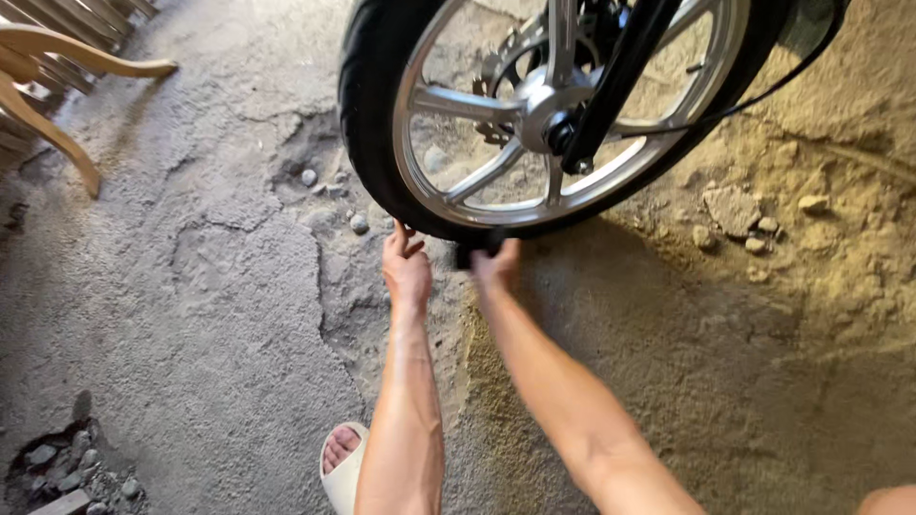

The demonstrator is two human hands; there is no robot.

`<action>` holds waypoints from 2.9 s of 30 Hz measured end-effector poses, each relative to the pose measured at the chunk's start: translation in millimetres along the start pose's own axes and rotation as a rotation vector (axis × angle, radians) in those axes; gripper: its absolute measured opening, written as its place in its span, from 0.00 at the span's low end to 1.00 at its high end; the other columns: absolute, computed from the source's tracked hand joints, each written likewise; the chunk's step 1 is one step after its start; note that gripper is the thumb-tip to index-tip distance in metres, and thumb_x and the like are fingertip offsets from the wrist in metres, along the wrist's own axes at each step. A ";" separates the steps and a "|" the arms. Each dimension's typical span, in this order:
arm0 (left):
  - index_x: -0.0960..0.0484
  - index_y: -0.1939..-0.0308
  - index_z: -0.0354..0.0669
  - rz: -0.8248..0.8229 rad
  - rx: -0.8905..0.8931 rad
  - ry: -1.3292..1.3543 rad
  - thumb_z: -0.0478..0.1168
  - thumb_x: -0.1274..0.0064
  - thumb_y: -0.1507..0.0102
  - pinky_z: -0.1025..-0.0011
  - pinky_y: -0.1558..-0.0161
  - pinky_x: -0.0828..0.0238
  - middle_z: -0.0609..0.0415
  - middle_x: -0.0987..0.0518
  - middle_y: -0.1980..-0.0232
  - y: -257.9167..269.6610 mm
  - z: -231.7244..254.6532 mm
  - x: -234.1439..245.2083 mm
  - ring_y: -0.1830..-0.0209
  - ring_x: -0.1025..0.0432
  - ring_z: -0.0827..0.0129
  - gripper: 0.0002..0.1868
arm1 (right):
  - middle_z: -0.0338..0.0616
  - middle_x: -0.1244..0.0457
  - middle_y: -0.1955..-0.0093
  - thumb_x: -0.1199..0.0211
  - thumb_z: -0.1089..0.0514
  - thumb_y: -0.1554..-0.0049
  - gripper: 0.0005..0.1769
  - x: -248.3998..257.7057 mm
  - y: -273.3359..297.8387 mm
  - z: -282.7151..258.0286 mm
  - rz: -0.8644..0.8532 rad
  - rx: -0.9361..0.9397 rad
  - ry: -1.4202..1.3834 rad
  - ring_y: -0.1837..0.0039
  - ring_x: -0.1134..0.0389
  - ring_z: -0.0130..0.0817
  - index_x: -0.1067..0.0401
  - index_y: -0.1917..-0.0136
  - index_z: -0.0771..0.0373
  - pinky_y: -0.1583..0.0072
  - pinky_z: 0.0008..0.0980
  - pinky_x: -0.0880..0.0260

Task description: The person cleans the front wheel rim of a motorcycle using a black sponge, wiping the metal surface and the tire sidewall while rotating the wheel by hand.

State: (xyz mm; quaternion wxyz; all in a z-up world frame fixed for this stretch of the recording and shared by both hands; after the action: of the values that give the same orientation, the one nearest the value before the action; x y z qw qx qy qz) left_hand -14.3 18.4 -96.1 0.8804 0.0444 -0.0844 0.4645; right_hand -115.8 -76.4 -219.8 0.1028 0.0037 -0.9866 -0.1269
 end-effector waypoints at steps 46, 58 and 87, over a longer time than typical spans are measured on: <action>0.25 0.36 0.35 0.022 -0.166 0.586 0.72 0.47 0.38 0.69 0.48 0.33 0.55 0.23 0.48 -18.6 27.3 -27.1 0.49 0.30 0.70 0.45 | 0.48 0.35 0.46 0.29 0.54 0.50 0.25 164.0 -5.7 -41.9 0.072 0.655 0.683 0.40 0.32 0.48 0.29 0.39 0.55 0.38 0.45 0.29; 0.16 0.50 0.46 0.054 -0.419 -0.330 0.72 0.61 0.34 0.56 0.48 0.28 0.50 0.15 0.51 -111.4 295.2 -64.2 0.50 0.21 0.62 0.35 | 0.53 0.34 0.47 0.31 0.51 0.43 0.29 277.2 -94.5 -70.2 0.486 0.084 0.206 0.48 0.33 0.46 0.37 0.32 0.58 0.49 0.44 0.33; 0.34 0.22 0.64 0.241 -0.621 -0.395 0.59 0.60 0.24 0.45 0.29 0.39 0.57 0.19 0.36 -59.5 224.4 -14.9 0.40 0.20 0.65 0.26 | 0.48 0.31 0.40 0.34 0.62 0.45 0.23 72.2 -6.0 -80.0 0.081 -0.095 0.008 0.38 0.29 0.43 0.30 0.36 0.60 0.35 0.42 0.30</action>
State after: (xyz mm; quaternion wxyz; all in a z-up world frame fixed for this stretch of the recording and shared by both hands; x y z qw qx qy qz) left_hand 2.4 -62.3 121.4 0.7579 -0.1458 -0.3935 0.4995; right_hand -170.3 -104.6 -131.0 0.1119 -0.0404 -0.9784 -0.1693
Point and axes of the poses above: each hand's wrist, its own y-axis away from the middle knuckle, its own x-axis out of the back of the hand, z = x × y, the point moved 1 cm from there along -y, towards the middle knuckle
